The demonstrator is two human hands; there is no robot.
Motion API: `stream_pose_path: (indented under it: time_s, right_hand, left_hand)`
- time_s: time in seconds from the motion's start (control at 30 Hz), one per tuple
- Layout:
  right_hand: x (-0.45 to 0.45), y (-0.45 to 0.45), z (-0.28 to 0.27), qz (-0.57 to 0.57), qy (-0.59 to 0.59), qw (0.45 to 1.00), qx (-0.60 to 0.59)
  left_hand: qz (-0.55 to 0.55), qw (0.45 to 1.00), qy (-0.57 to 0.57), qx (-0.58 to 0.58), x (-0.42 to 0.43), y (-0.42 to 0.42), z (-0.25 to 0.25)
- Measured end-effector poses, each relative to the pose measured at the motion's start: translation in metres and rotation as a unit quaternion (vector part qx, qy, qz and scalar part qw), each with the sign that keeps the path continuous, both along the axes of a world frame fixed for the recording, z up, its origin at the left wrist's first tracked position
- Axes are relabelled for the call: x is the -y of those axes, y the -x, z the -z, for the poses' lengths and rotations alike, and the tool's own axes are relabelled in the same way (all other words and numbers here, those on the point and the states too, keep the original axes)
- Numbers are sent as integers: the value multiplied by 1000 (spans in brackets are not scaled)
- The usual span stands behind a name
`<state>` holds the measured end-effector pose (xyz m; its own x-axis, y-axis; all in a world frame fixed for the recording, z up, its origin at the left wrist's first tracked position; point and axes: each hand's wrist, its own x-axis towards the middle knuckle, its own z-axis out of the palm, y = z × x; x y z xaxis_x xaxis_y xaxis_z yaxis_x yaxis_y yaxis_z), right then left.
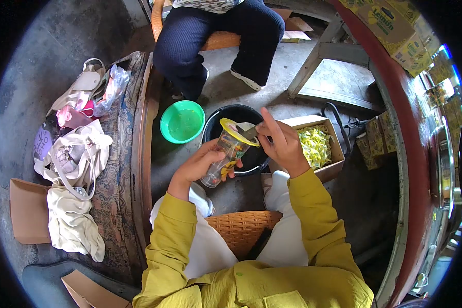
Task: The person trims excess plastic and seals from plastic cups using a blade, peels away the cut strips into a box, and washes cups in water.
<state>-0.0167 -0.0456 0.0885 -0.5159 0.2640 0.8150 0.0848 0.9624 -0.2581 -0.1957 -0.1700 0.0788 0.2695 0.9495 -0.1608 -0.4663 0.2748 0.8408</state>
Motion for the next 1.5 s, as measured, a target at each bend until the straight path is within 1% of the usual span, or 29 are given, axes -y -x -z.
stream_pose_path:
  time_s: [0.03,0.13,0.23,0.33,0.43,0.5,0.53,0.6,0.63,0.73,0.77,0.83,0.93,1.07,1.1,1.2,1.23,1.33,1.37,1.47,1.5]
  right_hand:
    - [0,-1,-1,-1,6,1000,6]
    - [1,-4,-6,-6,32,999,29]
    - [0,-9,-12,-1,56,997,59]
    - [-4,-14,-14,12,58,996,64]
    - [-6,-15,-15,21,74,995,69]
    - [-3,-17,-25,30,76,992,93]
    - [0,-18,-28,34,67,993,96]
    - [2,-18,-40,43,42,993,99]
    - [6,-18,-49,34,21,996,75]
    - [18,-22,-66,45,-18,996,73]
    - [24,-24,-71,43,-26,996,80]
    - [38,-33,-79,37,-41,994,92]
    - [62,-46,-99,33,-114,989,92]
    - [81,-57,-128,0,-208,975,78]
    - [85,-59,-137,-9,-235,969,72]
    - [97,-64,-154,-35,-273,958,79]
    - [101,-64,-156,-40,-277,957,75]
    - [111,-68,-162,-30,-293,951,94]
    - [113,-69,-166,-22,-312,944,101]
    - [121,-69,-169,-18,-310,946,95]
    - [120,-69,-166,-15,-318,945,77]
  left_hand:
    - [14,1000,-1,21,0,1,1]
    - [-35,999,-4,-24,-1,-2,-2]
    - [-54,993,-34,-102,-3,7,13]
    - [-110,972,-112,-176,-6,8,18]
    - [-172,932,-211,-237,-14,3,24]
    - [-191,932,-196,-239,-14,-1,18]
    - [-199,932,-184,-239,-10,-4,15]
    - [-223,923,-202,-241,-8,-9,20]
    - [-237,916,-216,-242,-7,-10,21]
    - [-313,875,-276,-247,-1,-26,13]
    - [-322,862,-285,-268,4,-33,8]
    - [-339,835,-301,-312,21,-46,-20]
    - [-368,792,-317,-369,36,-49,-28]
    - [-403,747,-366,-380,60,-57,-43]
    - [-427,709,-370,-421,65,-61,-53]
    - [-442,692,-366,-438,76,-67,-63]
    - [-437,697,-369,-432,78,-67,-62]
    - [-475,685,-365,-414,83,-71,-58]
    - [-490,663,-378,-420,82,-70,-53]
    - [-511,631,-401,-424,78,-70,-49]
    - [-510,642,-394,-415,77,-70,-46]
